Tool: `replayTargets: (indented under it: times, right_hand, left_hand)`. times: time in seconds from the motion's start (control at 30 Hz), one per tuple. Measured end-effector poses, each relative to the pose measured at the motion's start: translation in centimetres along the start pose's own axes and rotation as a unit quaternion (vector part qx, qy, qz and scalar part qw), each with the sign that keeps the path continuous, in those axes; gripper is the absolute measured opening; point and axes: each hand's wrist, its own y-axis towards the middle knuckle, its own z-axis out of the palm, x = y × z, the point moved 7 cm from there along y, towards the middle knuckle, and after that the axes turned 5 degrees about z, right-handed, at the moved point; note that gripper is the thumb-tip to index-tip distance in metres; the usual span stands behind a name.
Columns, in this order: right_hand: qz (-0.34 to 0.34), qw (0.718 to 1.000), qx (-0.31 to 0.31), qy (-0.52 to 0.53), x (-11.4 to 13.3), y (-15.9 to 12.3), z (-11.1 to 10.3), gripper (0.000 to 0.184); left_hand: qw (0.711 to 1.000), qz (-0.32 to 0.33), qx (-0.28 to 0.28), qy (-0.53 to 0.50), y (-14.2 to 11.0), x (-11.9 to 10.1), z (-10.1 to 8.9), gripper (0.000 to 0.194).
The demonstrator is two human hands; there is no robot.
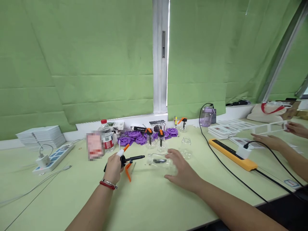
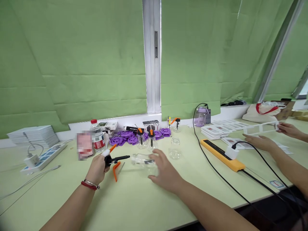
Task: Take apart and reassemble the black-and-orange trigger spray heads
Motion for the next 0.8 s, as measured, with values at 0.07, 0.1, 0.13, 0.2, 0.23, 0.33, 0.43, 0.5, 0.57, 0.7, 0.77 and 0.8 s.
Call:
replayTargets:
  times: [0.07,0.1,0.13,0.2,0.23,0.33,0.43,0.5,0.57,0.7,0.77,0.8]
  right_hand:
    - [0.112,0.993,-0.044,0.007,-3.9,-1.9,-1.5,0.062]
    - [0.178,0.982,-0.06,0.016,-6.2,-3.0,-2.1,0.063]
    - [0.241,0.968,-0.068,0.028,-8.3,-4.2,-2.6,0.064]
    - [0.311,0.947,-0.056,0.063,-11.4,-6.0,-2.8,0.064]
    - [0.318,0.943,-0.054,0.078,-12.3,-6.5,-3.0,0.063]
    - [0.335,0.939,-0.04,0.072,-14.2,-6.8,-3.0,0.064]
    - [0.35,0.936,-0.032,0.011,-15.4,-5.6,-2.8,0.062]
    - [0.348,0.936,-0.035,-0.02,-16.0,-4.5,-2.5,0.064]
    - [0.345,0.937,-0.042,-0.036,-16.6,-3.6,-2.2,0.069]
    - [0.342,0.937,-0.049,-0.05,-17.5,-2.8,-1.8,0.081]
    - [0.327,0.938,-0.092,-0.075,-16.9,-2.7,-2.6,0.091]
    - [0.304,0.939,-0.126,-0.098,-16.0,-2.6,-3.3,0.095]
  left_hand:
    - [0.999,0.007,-0.013,-0.034,0.2,-0.2,-0.4,0.032]
    - [0.999,0.009,-0.014,-0.046,0.2,-0.3,-0.4,0.032]
    - [0.999,0.012,-0.011,-0.049,0.2,-0.3,-0.3,0.032]
    - [0.999,0.012,-0.003,-0.048,0.1,-0.2,0.0,0.032]
    - [0.999,0.013,0.002,-0.044,0.1,-0.1,0.1,0.032]
    - [0.999,0.024,0.015,-0.02,-0.1,-0.1,0.5,0.032]
    - [0.999,0.032,0.034,0.007,-0.3,-0.2,0.8,0.03]
    - [0.998,0.035,0.043,0.016,-0.4,-0.2,0.9,0.029]
    - [0.998,0.036,0.05,0.019,-0.4,-0.1,1.0,0.029]
    - [0.997,0.036,0.061,0.026,-0.3,0.0,1.1,0.03]
    - [0.997,0.037,0.064,0.032,-0.3,0.0,1.1,0.029]
    - [0.996,0.038,0.068,0.036,-0.3,-0.1,1.1,0.029]
